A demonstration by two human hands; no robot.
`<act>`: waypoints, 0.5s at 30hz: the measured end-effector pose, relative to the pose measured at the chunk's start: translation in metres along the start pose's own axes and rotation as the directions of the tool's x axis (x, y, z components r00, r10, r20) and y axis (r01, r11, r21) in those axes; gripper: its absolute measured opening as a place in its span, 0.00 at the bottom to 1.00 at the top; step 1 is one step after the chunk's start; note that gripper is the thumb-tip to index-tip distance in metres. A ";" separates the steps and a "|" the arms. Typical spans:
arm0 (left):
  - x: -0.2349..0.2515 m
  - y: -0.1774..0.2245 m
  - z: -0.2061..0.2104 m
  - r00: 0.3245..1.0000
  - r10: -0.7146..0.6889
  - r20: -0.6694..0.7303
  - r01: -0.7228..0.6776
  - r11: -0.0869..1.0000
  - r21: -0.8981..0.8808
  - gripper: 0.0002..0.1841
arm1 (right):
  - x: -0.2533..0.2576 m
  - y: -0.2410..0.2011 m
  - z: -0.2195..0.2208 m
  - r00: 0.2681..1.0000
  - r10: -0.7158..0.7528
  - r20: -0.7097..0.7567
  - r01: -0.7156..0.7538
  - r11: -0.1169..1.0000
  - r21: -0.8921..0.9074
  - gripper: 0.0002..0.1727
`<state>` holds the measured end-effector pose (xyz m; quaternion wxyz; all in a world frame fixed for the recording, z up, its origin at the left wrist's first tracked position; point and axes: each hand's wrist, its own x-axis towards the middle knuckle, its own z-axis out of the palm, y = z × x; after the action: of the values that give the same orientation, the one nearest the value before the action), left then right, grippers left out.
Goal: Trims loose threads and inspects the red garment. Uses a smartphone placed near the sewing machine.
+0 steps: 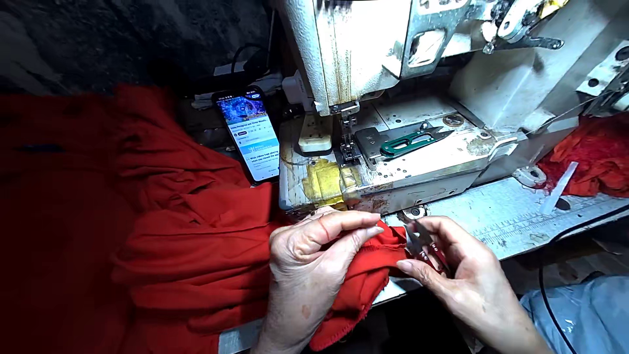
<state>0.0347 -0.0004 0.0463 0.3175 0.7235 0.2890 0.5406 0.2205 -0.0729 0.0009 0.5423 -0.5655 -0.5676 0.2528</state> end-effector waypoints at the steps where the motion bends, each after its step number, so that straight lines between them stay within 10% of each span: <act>1: 0.004 0.004 -0.001 0.999 0.020 0.026 -0.020 1.000 0.019 0.08 | -0.004 -0.003 -0.004 0.999 -0.011 -0.030 0.011 1.000 -0.017 0.18; 7: 0.019 0.019 -0.004 0.991 0.051 0.120 -0.061 0.995 0.077 0.08 | -0.018 -0.032 -0.010 0.973 0.112 0.204 -0.152 0.969 0.193 0.08; 15: 0.014 0.024 -0.001 0.979 0.106 0.172 -0.113 0.993 0.033 0.06 | -0.004 -0.027 0.015 0.982 0.099 0.162 -0.133 0.968 0.213 0.10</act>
<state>0.0389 -0.0044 0.0733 0.2953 0.7885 0.2319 0.4872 0.1958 -0.0775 0.0196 0.5421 -0.5127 -0.5410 0.3881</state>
